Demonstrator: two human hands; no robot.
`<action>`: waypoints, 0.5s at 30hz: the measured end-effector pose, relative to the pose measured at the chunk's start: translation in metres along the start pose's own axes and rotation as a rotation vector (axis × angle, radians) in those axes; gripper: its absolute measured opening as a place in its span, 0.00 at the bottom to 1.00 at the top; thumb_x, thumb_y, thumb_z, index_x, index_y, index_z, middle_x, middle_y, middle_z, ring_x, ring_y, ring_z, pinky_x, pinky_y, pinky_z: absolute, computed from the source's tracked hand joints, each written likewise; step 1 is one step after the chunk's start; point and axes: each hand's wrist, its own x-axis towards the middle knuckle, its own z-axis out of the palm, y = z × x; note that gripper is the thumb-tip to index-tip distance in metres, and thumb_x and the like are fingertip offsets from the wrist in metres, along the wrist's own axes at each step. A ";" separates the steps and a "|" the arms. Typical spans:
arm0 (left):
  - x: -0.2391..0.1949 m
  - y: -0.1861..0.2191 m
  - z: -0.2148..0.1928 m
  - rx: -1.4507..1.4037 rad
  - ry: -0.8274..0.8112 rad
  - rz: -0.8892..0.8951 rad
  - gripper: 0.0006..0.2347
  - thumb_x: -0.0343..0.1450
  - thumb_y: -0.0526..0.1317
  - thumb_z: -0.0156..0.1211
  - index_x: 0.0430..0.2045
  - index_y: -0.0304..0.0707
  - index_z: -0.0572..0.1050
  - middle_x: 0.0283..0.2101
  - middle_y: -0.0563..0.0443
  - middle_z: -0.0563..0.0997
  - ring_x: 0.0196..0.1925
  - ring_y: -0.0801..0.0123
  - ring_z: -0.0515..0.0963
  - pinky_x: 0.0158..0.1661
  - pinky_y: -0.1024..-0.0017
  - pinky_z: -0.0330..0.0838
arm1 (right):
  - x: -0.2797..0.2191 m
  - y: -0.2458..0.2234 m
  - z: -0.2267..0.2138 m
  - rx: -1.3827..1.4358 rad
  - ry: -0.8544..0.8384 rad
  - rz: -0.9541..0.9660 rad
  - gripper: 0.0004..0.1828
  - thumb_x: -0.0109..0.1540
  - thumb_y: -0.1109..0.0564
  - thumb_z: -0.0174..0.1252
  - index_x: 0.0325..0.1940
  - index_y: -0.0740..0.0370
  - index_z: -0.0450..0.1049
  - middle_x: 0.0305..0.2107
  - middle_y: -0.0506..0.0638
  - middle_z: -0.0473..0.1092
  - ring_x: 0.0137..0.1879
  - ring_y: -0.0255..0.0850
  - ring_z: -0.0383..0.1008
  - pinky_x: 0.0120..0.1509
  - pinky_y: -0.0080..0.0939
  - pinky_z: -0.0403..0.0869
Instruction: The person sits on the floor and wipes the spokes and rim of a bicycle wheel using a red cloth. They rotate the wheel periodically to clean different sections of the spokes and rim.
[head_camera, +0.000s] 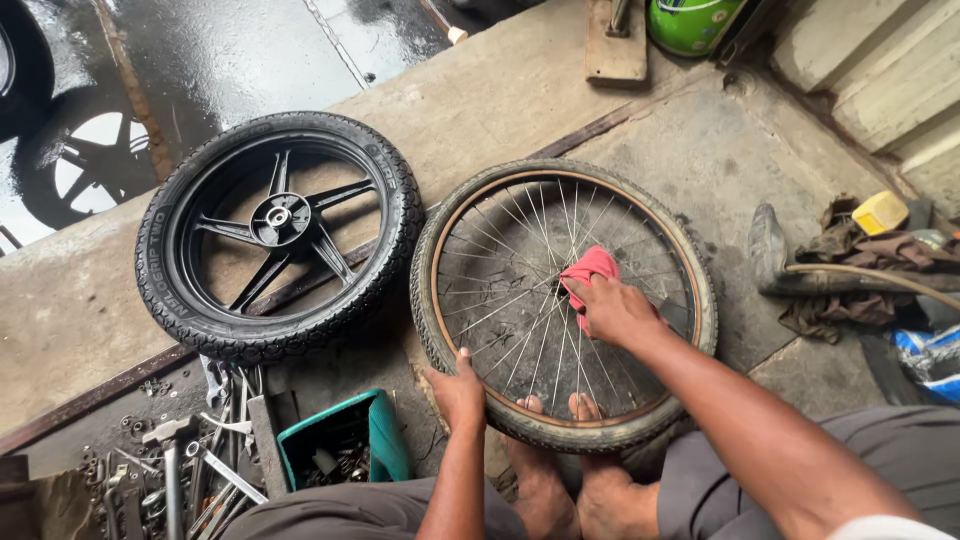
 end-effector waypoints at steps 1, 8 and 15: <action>-0.001 0.000 0.000 0.003 0.002 -0.001 0.32 0.69 0.54 0.61 0.61 0.29 0.61 0.54 0.24 0.77 0.57 0.34 0.77 0.58 0.52 0.68 | -0.006 0.000 0.007 -0.064 -0.014 -0.017 0.39 0.61 0.58 0.51 0.77 0.39 0.57 0.45 0.56 0.71 0.52 0.54 0.76 0.53 0.58 0.76; -0.003 0.012 -0.008 0.032 -0.016 -0.035 0.31 0.69 0.54 0.61 0.61 0.32 0.62 0.56 0.26 0.76 0.59 0.36 0.76 0.59 0.52 0.67 | -0.056 0.021 0.016 -0.110 -0.291 -0.121 0.31 0.59 0.54 0.55 0.67 0.35 0.66 0.49 0.55 0.71 0.55 0.53 0.76 0.53 0.55 0.78; -0.003 0.006 -0.004 0.022 0.017 0.026 0.34 0.69 0.54 0.61 0.63 0.25 0.59 0.57 0.23 0.75 0.60 0.35 0.75 0.60 0.53 0.66 | -0.015 0.019 0.034 0.125 0.044 -0.002 0.32 0.58 0.43 0.60 0.67 0.43 0.66 0.44 0.60 0.73 0.49 0.59 0.77 0.52 0.61 0.77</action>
